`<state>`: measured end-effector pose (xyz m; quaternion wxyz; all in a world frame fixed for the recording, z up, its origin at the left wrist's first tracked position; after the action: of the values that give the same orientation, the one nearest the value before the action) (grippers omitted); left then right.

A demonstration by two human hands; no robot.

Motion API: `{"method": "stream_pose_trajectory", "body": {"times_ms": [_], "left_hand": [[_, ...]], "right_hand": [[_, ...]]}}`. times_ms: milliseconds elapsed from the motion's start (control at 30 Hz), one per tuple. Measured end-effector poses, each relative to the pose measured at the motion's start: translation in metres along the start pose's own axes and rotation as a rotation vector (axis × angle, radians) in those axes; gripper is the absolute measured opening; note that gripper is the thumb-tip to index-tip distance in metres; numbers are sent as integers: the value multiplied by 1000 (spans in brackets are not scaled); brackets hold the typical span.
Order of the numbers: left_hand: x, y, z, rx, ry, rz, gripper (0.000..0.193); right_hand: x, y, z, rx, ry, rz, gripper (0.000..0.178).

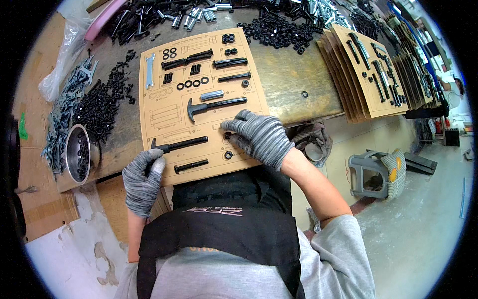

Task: The person sorts and arranges various metal hardware items, including bolts, nuts, washers, and hammers, onto a cardboard template. They pick items from piles on the table and place them into designated spots on the board, repeating the process to fill multiple templates.

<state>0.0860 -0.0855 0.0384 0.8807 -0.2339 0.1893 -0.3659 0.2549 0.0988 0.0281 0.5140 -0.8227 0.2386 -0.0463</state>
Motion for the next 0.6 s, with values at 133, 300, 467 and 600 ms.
{"method": "stream_pose_trajectory", "body": {"times_ms": [133, 300, 467, 600], "left_hand": [[-1, -2, -4, 20, 0, 23, 14], [-2, -8, -11, -28, -5, 49, 13], [-3, -36, -46, -19, -54, 187, 15], [-7, -49, -64, -104, -93, 215, 15]], "right_hand": [[-2, 7, -3, 27, -65, -33, 24], [-4, 11, 0, 26, -44, -38, 21], [0, 10, 0, -44, -54, -59, 21], [3, 7, 0, -101, -7, -47, 21]]}}
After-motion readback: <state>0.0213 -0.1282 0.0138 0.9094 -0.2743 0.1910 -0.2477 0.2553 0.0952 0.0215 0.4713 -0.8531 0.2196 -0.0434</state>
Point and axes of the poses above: each hand's wrist, its own x-axis away from the middle knuckle, its own y-axis out of the palm, z = x × y, the point moved 8 cm from there along -x, towards the middle knuckle, and after that the axes turned 7 degrees about z, right-handed, at the moved point
